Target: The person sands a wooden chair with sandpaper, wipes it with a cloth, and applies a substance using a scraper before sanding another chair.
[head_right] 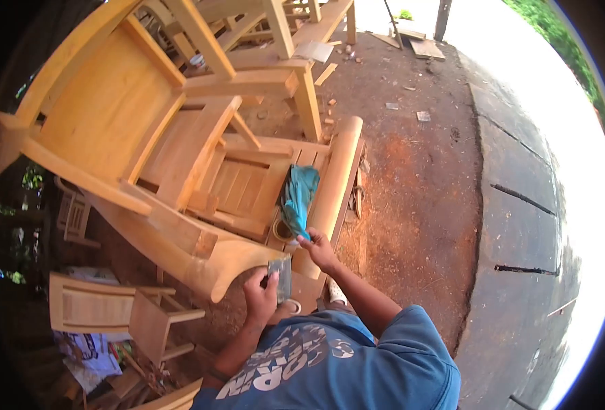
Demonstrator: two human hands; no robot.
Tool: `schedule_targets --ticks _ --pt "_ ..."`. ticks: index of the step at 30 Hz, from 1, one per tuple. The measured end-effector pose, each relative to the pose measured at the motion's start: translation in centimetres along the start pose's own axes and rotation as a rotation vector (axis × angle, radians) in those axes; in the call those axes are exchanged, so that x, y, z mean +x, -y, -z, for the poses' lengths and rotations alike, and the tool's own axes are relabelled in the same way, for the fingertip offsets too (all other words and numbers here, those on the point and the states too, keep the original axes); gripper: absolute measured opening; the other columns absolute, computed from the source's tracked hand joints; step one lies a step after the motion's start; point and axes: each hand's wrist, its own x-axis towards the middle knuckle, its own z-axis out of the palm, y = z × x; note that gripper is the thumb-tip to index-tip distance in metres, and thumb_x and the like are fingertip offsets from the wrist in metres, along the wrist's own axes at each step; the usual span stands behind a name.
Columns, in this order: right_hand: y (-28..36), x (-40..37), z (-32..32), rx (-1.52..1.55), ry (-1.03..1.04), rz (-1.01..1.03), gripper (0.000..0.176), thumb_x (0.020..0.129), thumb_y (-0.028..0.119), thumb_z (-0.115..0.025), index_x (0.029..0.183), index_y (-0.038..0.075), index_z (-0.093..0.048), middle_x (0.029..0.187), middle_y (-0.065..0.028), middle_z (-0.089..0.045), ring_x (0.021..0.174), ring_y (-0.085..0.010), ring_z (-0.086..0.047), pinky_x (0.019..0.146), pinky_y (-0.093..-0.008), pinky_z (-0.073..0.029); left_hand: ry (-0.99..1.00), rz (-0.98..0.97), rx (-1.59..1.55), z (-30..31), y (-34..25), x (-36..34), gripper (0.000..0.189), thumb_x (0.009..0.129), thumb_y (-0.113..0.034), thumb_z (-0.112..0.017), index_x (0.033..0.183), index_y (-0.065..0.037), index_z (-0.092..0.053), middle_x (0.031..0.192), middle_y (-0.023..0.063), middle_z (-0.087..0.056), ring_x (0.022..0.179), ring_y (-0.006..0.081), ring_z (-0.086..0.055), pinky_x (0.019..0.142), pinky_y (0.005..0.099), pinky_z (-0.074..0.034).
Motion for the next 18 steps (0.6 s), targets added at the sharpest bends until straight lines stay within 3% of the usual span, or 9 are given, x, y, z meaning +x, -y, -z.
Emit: schedule_targets --ticks 2,3,6,9,10,12,13,17,18 --pt "-2.3 -0.4 1.2 0.364 -0.037 -0.086 0.008 0.092 0.015 -0.055 0.091 0.01 -0.061 0.084 0.0024 -0.057 0.075 -0.0085 -0.049 0.07 -0.027 -0.04 -0.119 0.026 -0.114 -2.0 1.4 2.4 0.018 0.086 -0.013 -0.058 0.084 0.005 -0.062 0.064 0.0116 -0.059 0.057 0.0167 -0.054 0.055 0.0328 -0.043" --pt "-2.4 -1.0 1.9 0.366 -0.021 -0.114 0.019 0.096 0.019 -0.048 0.109 0.009 -0.057 0.096 0.0011 -0.06 0.084 -0.0112 -0.054 0.079 -0.0281 -0.042 -0.152 0.092 -0.14 -2.7 1.9 3.5 0.018 0.086 -0.012 -0.057 0.086 0.005 -0.063 0.064 0.0114 -0.06 0.057 0.0157 -0.054 0.055 0.0322 -0.043" --pt "-0.3 -2.3 1.9 0.336 -0.084 -0.164 0.019 0.096 0.023 -0.047 0.101 0.008 -0.058 0.094 -0.0008 -0.061 0.085 -0.0112 -0.055 0.082 -0.0284 -0.042 -0.126 0.117 -0.187 -4.8 2.5 5.6 0.017 0.086 -0.009 -0.055 0.089 0.005 -0.064 0.07 0.0142 -0.062 0.062 0.0221 -0.059 0.058 0.0348 -0.045" --pt "0.0 -2.4 2.5 0.375 -0.034 -0.171 0.023 0.098 0.023 -0.043 0.107 0.005 -0.055 0.103 -0.0055 -0.062 0.095 -0.015 -0.058 0.089 -0.0336 -0.045 -0.27 -0.241 0.106 -7.3 1.8 8.0 0.017 0.085 -0.007 -0.056 0.093 0.004 -0.065 0.081 0.0165 -0.061 0.074 0.0297 -0.061 0.065 0.0373 -0.047" --pt "0.2 -2.7 2.5 0.397 -0.028 -0.177 0.024 0.098 0.022 -0.042 0.109 0.004 -0.054 0.104 -0.0064 -0.062 0.096 -0.0158 -0.059 0.09 -0.0346 -0.045 -0.227 -0.234 0.135 -8.0 1.4 8.6 0.02 0.083 -0.005 -0.057 0.099 0.003 -0.064 0.093 0.017 -0.058 0.087 0.0343 -0.058 0.074 0.0403 -0.047" --pt "0.6 -2.2 2.9 0.436 -0.048 -0.208 0.026 0.099 0.021 -0.039 0.112 0.002 -0.051 0.108 -0.0105 -0.061 0.099 -0.0205 -0.06 0.093 -0.0375 -0.046 -0.169 -0.428 0.33 -10.2 2.8 9.2 0.022 0.08 -0.002 -0.056 0.099 0.004 -0.064 0.092 0.0164 -0.059 0.088 0.0329 -0.056 0.075 0.0406 -0.046" --pt "0.8 -1.6 3.5 0.429 -0.057 -0.239 0.027 0.099 0.02 -0.038 0.115 0.002 -0.051 0.111 -0.0117 -0.06 0.101 -0.022 -0.059 0.094 -0.0386 -0.045 0.02 -0.504 0.405 -11.1 3.9 8.3 0.027 0.076 0.001 -0.055 0.102 0.005 -0.063 0.095 0.016 -0.058 0.092 0.0335 -0.055 0.079 0.0408 -0.047" --pt "0.8 -2.0 4.3 0.404 -0.135 -0.303 0.03 0.099 0.02 -0.035 0.117 0.001 -0.049 0.116 -0.0153 -0.058 0.104 -0.0269 -0.059 0.096 -0.0415 -0.044 0.165 -0.514 0.559 -10.3 4.2 5.9 0.027 0.074 0.0 -0.055 0.099 0.005 -0.063 0.094 0.0172 -0.058 0.093 0.0345 -0.056 0.08 0.0413 -0.049" --pt "0.6 -2.9 4.3 0.4 -0.162 -0.326 0.031 0.1 0.02 -0.034 0.118 0.0 -0.049 0.116 -0.0161 -0.058 0.104 -0.0281 -0.06 0.097 -0.0421 -0.044 0.299 -0.446 0.635 -9.6 4.3 4.7 0.025 0.074 0.0 -0.055 0.098 0.004 -0.063 0.094 0.0176 -0.059 0.091 0.0351 -0.057 0.079 0.0421 -0.049"
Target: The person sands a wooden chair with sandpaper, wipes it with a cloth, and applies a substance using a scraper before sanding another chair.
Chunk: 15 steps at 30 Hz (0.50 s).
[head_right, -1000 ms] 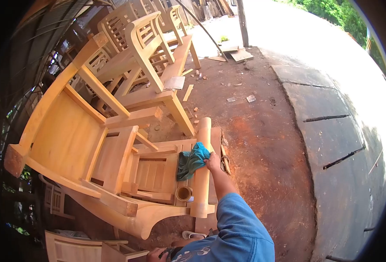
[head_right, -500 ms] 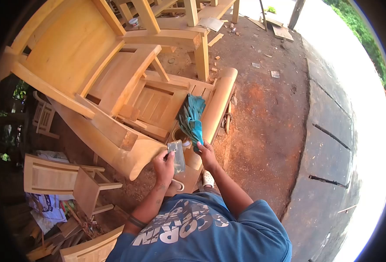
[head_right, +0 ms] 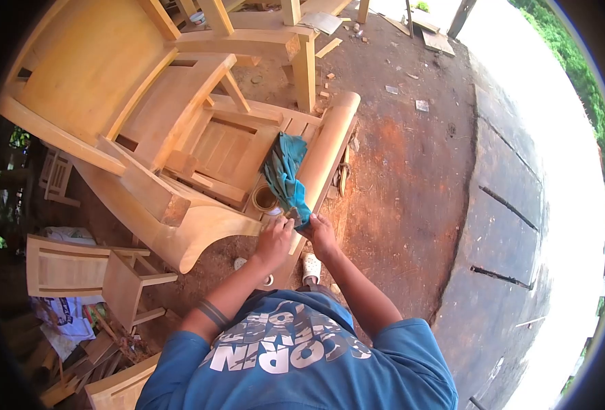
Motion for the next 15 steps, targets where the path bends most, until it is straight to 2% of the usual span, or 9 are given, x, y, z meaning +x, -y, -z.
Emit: schedule_targets --ticks 2,3,6,7,10,12,13,15 --pt "0.8 0.0 0.5 0.085 0.031 0.119 0.038 0.1 0.023 -0.03 0.122 -0.003 -0.045 0.12 -0.0183 -0.056 0.111 -0.0313 -0.057 0.099 -0.0431 -0.042 0.296 0.05 0.077 0.3 0.1 -2.1 0.023 0.075 -0.001 -0.056 0.096 0.004 -0.064 0.093 0.0186 -0.059 0.087 0.0364 -0.059 0.076 0.0437 -0.05" --pt "1.3 0.0 0.6 0.041 0.051 0.139 0.038 0.1 0.023 -0.03 0.123 -0.004 -0.045 0.12 -0.0179 -0.056 0.112 -0.0311 -0.056 0.1 -0.0429 -0.042 0.349 0.067 0.001 0.0 0.6 -2.9 0.015 0.08 -0.002 -0.05 0.09 0.003 -0.061 0.09 0.021 -0.059 0.083 0.037 -0.062 0.069 0.0453 -0.051" --pt "0.9 -0.1 0.9 0.023 0.06 0.128 0.034 0.1 0.023 -0.032 0.117 -0.002 -0.048 0.113 -0.0152 -0.06 0.105 -0.0267 -0.06 0.096 -0.0398 -0.045 -0.051 0.18 -0.134 2.4 0.0 -0.7 0.015 0.081 -0.002 -0.049 0.09 0.004 -0.061 0.086 0.0208 -0.06 0.079 0.038 -0.062 0.069 0.045 -0.05" --pt "0.7 -0.1 1.0 0.029 0.054 0.111 0.033 0.101 0.023 -0.033 0.114 -0.002 -0.05 0.109 -0.0141 -0.062 0.102 -0.0246 -0.062 0.094 -0.0384 -0.047 -0.055 0.216 -0.119 4.1 -0.2 0.9 0.018 0.082 -0.002 -0.049 0.095 0.005 -0.06 0.087 0.0208 -0.059 0.079 0.0381 -0.061 0.068 0.0432 -0.05" --pt "-0.4 -0.1 0.8 0.017 0.041 0.104 0.03 0.1 0.025 -0.037 0.11 0.001 -0.053 0.106 -0.0114 -0.062 0.096 -0.0196 -0.062 0.09 -0.0357 -0.048 -0.257 0.255 -0.155 3.5 0.4 4.4 0.024 0.082 -0.003 -0.053 0.102 0.006 -0.061 0.084 0.0187 -0.06 0.079 0.0361 -0.06 0.07 0.0423 -0.049" --pt "-1.5 1.2 0.8 0.012 0.076 0.161 0.029 0.099 0.027 -0.041 0.107 0.002 -0.053 0.103 -0.0092 -0.062 0.091 -0.0163 -0.061 0.088 -0.0336 -0.049 -0.265 0.114 -0.065 1.0 0.1 4.7 0.026 0.08 -0.001 -0.052 0.104 0.006 -0.06 0.088 0.0186 -0.059 0.081 0.0367 -0.059 0.072 0.0423 -0.049" --pt "-1.8 1.7 0.8 0.01 0.092 0.193 0.029 0.099 0.028 -0.042 0.106 0.003 -0.054 0.102 -0.0081 -0.062 0.089 -0.0147 -0.061 0.086 -0.0326 -0.049 -0.186 -0.03 0.041 -0.7 0.0 3.7 0.028 0.079 0.0 -0.052 0.105 0.007 -0.059 0.091 0.0181 -0.059 0.085 0.0367 -0.059 0.073 0.0423 -0.048" --pt "-0.8 1.0 0.6 -0.037 -0.004 0.174 0.028 0.098 0.029 -0.044 0.105 0.003 -0.054 0.101 -0.0065 -0.062 0.088 -0.013 -0.06 0.085 -0.0311 -0.049 -0.113 0.025 -0.049 -0.3 -0.4 2.2 0.028 0.079 0.001 -0.05 0.104 0.007 -0.06 0.089 0.0177 -0.06 0.084 0.0369 -0.06 0.074 0.0424 -0.049"
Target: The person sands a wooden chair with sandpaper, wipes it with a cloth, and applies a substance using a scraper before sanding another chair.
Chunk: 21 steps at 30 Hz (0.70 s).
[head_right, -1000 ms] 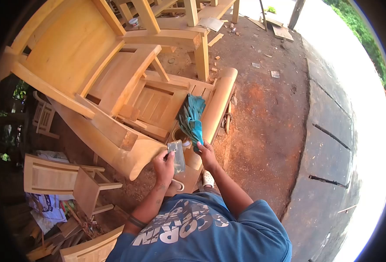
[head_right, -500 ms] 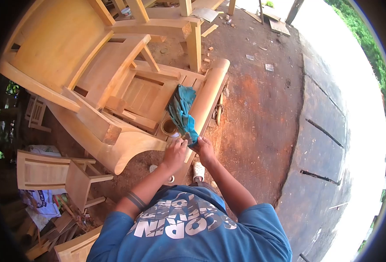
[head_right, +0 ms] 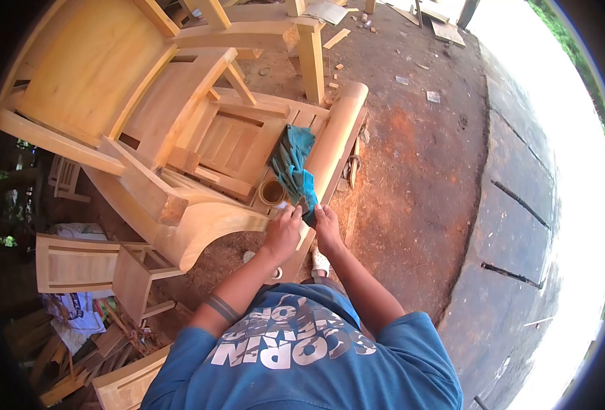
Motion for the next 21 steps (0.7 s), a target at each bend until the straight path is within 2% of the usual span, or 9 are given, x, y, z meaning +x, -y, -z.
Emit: schedule_targets --ticks 1,2,3,5,6,9,13,17,21 --pt "0.5 0.0 0.0 -0.024 -0.047 -0.008 0.028 0.098 0.029 -0.045 0.104 0.003 -0.054 0.1 -0.0057 -0.062 0.087 -0.0121 -0.06 0.085 -0.0304 -0.049 0.038 0.027 -0.041 0.8 0.0 -0.1 0.028 0.078 0.002 -0.05 0.103 0.007 -0.06 0.089 0.0176 -0.06 0.084 0.037 -0.06 0.074 0.0424 -0.049" --pt "0.9 0.1 0.3 0.003 -0.075 0.018 0.032 0.1 0.025 -0.038 0.113 0.0 -0.052 0.112 -0.0098 -0.06 0.105 -0.0189 -0.059 0.093 -0.034 -0.046 0.185 0.041 -0.059 2.8 -0.4 0.0 0.024 0.08 0.0 -0.053 0.1 0.008 -0.062 0.085 0.0171 -0.062 0.076 0.0325 -0.063 0.071 0.0404 -0.05" --pt "1.4 0.5 0.9 0.014 -0.059 0.05 0.033 0.1 0.026 -0.038 0.114 0.0 -0.052 0.11 -0.0087 -0.061 0.105 -0.0179 -0.059 0.093 -0.0342 -0.046 0.211 0.178 -0.209 3.1 0.2 -0.7 0.02 0.082 -0.003 -0.054 0.097 0.007 -0.063 0.081 0.0158 -0.063 0.07 0.0301 -0.061 0.067 0.0392 -0.05" --pt "3.1 0.3 -0.1 0.023 -0.077 0.089 0.032 0.1 0.031 -0.04 0.104 0.003 -0.055 0.095 -0.0039 -0.061 0.084 -0.0119 -0.058 0.086 -0.0302 -0.048 0.24 0.441 -0.5 3.8 1.2 -1.1 0.015 0.085 -0.008 -0.058 0.089 0.005 -0.064 0.074 0.013 -0.064 0.058 0.0255 -0.059 0.061 0.0368 -0.05" --pt "2.7 0.6 0.1 -0.008 -0.062 0.073 0.032 0.1 0.031 -0.04 0.104 0.003 -0.055 0.095 -0.0039 -0.061 0.084 -0.012 -0.058 0.085 -0.0301 -0.047 0.122 0.65 -1.019 1.8 3.0 -1.8 0.015 0.086 -0.005 -0.057 0.09 0.007 -0.065 0.073 0.0067 -0.065 0.056 0.014 -0.057 0.054 0.0299 -0.046" --pt "0.9 1.0 1.5 -0.067 -0.04 0.053 0.032 0.1 0.031 -0.041 0.104 0.003 -0.054 0.094 -0.0041 -0.06 0.084 -0.0124 -0.058 0.084 -0.0297 -0.047 0.058 0.824 -1.365 3.8 2.1 -0.7 0.015 0.088 -0.006 -0.057 0.09 0.006 -0.066 0.074 0.0012 -0.063 0.061 0.007 -0.057 0.052 0.0278 -0.042" --pt "0.9 -0.1 0.2 -0.074 -0.061 0.053 0.03 0.099 0.031 -0.043 0.1 0.003 -0.053 0.089 -0.0035 -0.059 0.079 -0.0119 -0.056 0.081 -0.0288 -0.047 0.007 0.672 -1.131 3.0 2.8 -0.1 0.014 0.087 -0.004 -0.055 0.086 0.006 -0.064 0.07 0.0049 -0.064 0.059 0.0147 -0.058 0.056 0.0324 -0.045" --pt "0.0 0.0 0.3 -0.121 -0.017 0.022 0.031 0.099 0.032 -0.042 0.097 0.003 -0.054 0.086 -0.0025 -0.059 0.077 -0.0102 -0.055 0.075 -0.027 -0.046 -0.18 0.318 -0.233 3.2 1.1 2.1 0.009 0.08 -0.003 -0.055 0.076 0.003 -0.062 0.078 0.0176 -0.061 0.07 0.0372 -0.059 0.065 0.0425 -0.047" --pt "-1.0 1.6 0.7 -0.225 -0.088 0.01 0.033 0.099 0.032 -0.042 0.109 0.002 -0.054 0.096 -0.0052 -0.061 0.082 -0.0128 -0.059 0.078 -0.0296 -0.05 -0.132 0.028 0.034 -1.4 0.7 0.0 0.009 0.077 -0.004 -0.056 0.077 0.001 -0.063 0.085 0.02 -0.06 0.075 0.0361 -0.061 0.07 0.0436 -0.05"
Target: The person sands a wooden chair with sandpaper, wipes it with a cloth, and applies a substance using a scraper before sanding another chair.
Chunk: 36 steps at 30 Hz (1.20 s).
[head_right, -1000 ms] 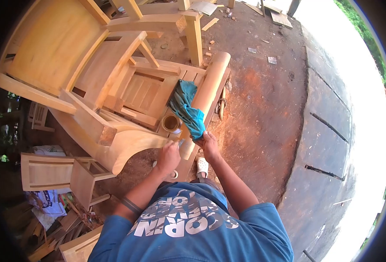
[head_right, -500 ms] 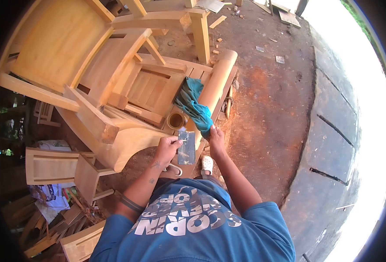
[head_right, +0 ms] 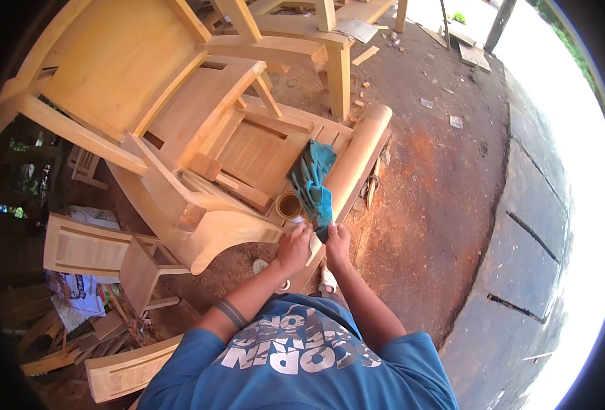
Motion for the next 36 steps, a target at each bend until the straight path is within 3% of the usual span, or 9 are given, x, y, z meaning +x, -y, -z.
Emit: schedule_targets --ticks 3,6,10,13,17,20,25,30,36 --pt "1.6 -1.6 0.5 0.136 -0.015 0.077 0.035 0.1 0.031 -0.04 0.11 0.0 -0.053 0.101 -0.0078 -0.062 0.09 -0.0156 -0.062 0.082 -0.0313 -0.051 0.45 0.177 0.006 2.7 0.4 1.2 0.01 0.076 -0.005 -0.056 0.074 0.003 -0.062 0.083 0.0217 -0.06 0.081 0.037 -0.063 0.07 0.0425 -0.052" --pt "0.4 -1.7 0.6 0.096 0.044 0.087 0.036 0.1 0.032 -0.04 0.112 0.001 -0.052 0.103 -0.0083 -0.061 0.092 -0.0165 -0.061 0.084 -0.0334 -0.051 0.208 0.223 -0.04 3.5 -0.2 3.4 0.013 0.075 -0.001 -0.053 0.083 0.004 -0.061 0.083 0.0221 -0.059 0.077 0.0382 -0.061 0.069 0.045 -0.05" --pt "1.2 -0.8 -0.4 -0.005 0.025 0.012 0.031 0.099 0.03 -0.043 0.107 0.003 -0.054 0.097 -0.0062 -0.062 0.085 -0.0141 -0.061 0.077 -0.0309 -0.052 0.009 -0.108 0.083 0.6 -1.6 1.4 0.015 0.077 -0.005 -0.054 0.084 0.005 -0.062 0.082 0.0216 -0.059 0.077 0.0359 -0.062 0.068 0.0424 -0.051" --pt "2.4 -0.2 -0.5 0.18 -0.039 0.091 0.024 0.099 0.024 -0.046 0.094 0.002 -0.052 0.087 -0.0054 -0.06 0.074 -0.0104 -0.057 0.07 -0.0263 -0.051 0.551 0.061 0.063 2.9 -1.6 0.9 0.015 0.075 -0.005 -0.056 0.086 0.004 -0.061 0.085 0.0228 -0.058 0.077 0.0343 -0.063 0.067 0.0412 -0.052" --pt "2.3 -1.3 -1.3 0.101 -0.013 0.022 0.024 0.098 0.025 -0.046 0.093 0.002 -0.052 0.086 -0.0059 -0.06 0.074 -0.0103 -0.057 0.069 -0.026 -0.051 0.11 0.14 0.02 3.4 -1.5 1.7 0.015 0.076 -0.011 -0.058 0.074 0.003 -0.06 0.081 0.0211 -0.059 0.073 0.0355 -0.064 0.065 0.0433 -0.053" --pt "0.2 -0.3 -1.4 -0.051 0.012 -0.024 0.026 0.099 0.025 -0.044 0.099 0.001 -0.053 0.082 -0.0047 -0.059 0.065 -0.0099 -0.053 0.059 -0.026 -0.047 0.03 -0.113 0.133 1.4 -1.2 1.2 0.015 0.076 -0.011 -0.057 0.075 0.004 -0.06 0.081 0.0211 -0.059 0.075 0.0353 -0.063 0.065 0.0424 -0.053" --pt "3.3 0.0 0.3 0.203 -0.052 0.041 0.031 0.099 0.026 -0.042 0.109 -0.002 -0.051 0.105 -0.0138 -0.063 0.095 -0.0228 -0.064 0.086 -0.0374 -0.053 0.4 0.014 0.07 5.1 0.8 -1.4 0.013 0.077 -0.01 -0.054 0.081 -0.001 -0.063 0.081 0.0133 -0.06 0.079 0.0284 -0.063 0.068 0.0401 -0.052" --pt "4.0 -0.6 2.7 -0.151 -0.062 0.184 0.01 0.088 0.006 -0.061 0.093 0.004 -0.052 0.079 -0.0063 -0.061 0.065 -0.0119 -0.059 0.058 -0.0244 -0.05 0.182 -0.021 -0.093 11.2 3.1 -7.5 0.01 0.076 -0.01 -0.058 0.082 -0.005 -0.064 0.076 0.0114 -0.06 0.078 0.0288 -0.064 0.066 0.0399 -0.051" --pt "-2.0 -2.5 9.5 -0.494 -0.154 -0.009 0.017 0.085 0.013 -0.064 0.079 0.005 -0.05 0.059 -0.0049 -0.054 0.046 -0.0098 -0.048 0.04 -0.0228 -0.037 0.011 0.455 -0.108 16.0 7.4 -18.0 0.017 0.08 -0.011 -0.058 0.092 -0.003 -0.067 0.085 0.0113 -0.064 0.079 0.0286 -0.064 0.07 0.0397 -0.05"
